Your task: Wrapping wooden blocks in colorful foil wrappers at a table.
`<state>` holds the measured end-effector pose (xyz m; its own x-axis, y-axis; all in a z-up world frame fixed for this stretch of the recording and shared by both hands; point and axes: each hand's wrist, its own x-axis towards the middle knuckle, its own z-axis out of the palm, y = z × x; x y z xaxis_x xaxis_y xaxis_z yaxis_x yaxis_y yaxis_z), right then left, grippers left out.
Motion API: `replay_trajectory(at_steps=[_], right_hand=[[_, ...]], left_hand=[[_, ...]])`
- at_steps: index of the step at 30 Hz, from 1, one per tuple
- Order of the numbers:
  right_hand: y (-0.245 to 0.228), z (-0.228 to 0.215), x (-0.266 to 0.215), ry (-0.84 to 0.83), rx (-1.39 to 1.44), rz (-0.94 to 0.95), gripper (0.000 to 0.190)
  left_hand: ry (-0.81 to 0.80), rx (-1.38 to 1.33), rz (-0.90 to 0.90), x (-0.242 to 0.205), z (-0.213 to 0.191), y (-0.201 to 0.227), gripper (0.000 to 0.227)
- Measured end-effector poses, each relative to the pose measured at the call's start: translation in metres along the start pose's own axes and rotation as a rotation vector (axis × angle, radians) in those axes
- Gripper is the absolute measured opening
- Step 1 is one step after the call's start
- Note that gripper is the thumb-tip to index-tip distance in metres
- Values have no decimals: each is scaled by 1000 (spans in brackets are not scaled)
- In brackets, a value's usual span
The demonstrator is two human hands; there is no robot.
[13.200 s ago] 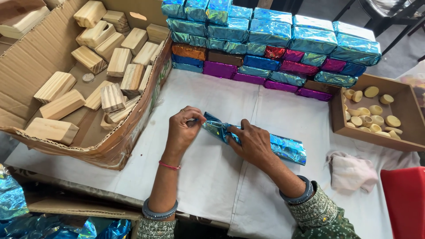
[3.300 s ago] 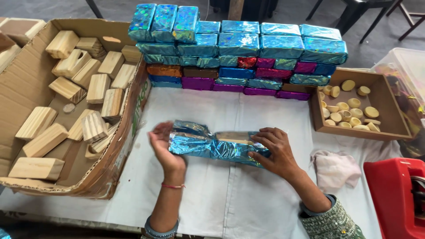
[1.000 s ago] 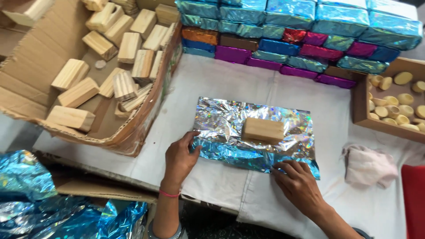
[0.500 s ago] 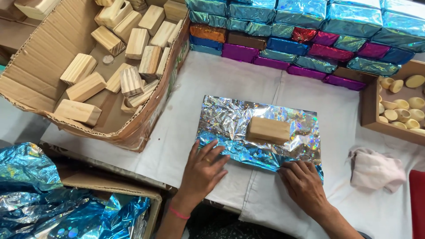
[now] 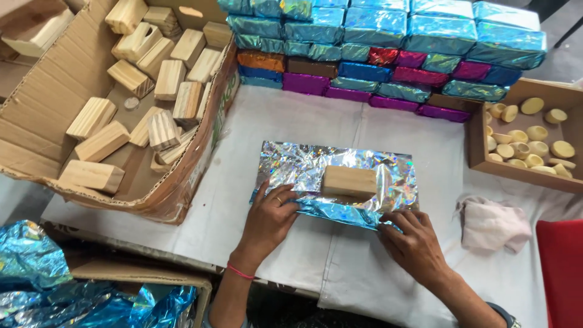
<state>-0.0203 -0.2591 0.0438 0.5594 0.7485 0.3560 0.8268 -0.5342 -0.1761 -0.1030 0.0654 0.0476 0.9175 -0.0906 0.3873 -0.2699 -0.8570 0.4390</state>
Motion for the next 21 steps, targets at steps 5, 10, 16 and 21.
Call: replay_trajectory(at_steps=[5, 10, 16, 21], right_hand=[[30, -20, 25, 13, 263, 92, 17], [59, -28, 51, -133, 549, 245, 17], [104, 5, 55, -159, 845, 393, 22], [116, 25, 45, -176, 1052, 527, 27]], left_hand=[[-76, -139, -43, 22, -6, -21, 9], [-126, -287, -101, 47, -8, -51, 13], [-262, -687, -314, 63, 6, -91, 23], [-229, -820, -522, 61, 27, -127, 21]])
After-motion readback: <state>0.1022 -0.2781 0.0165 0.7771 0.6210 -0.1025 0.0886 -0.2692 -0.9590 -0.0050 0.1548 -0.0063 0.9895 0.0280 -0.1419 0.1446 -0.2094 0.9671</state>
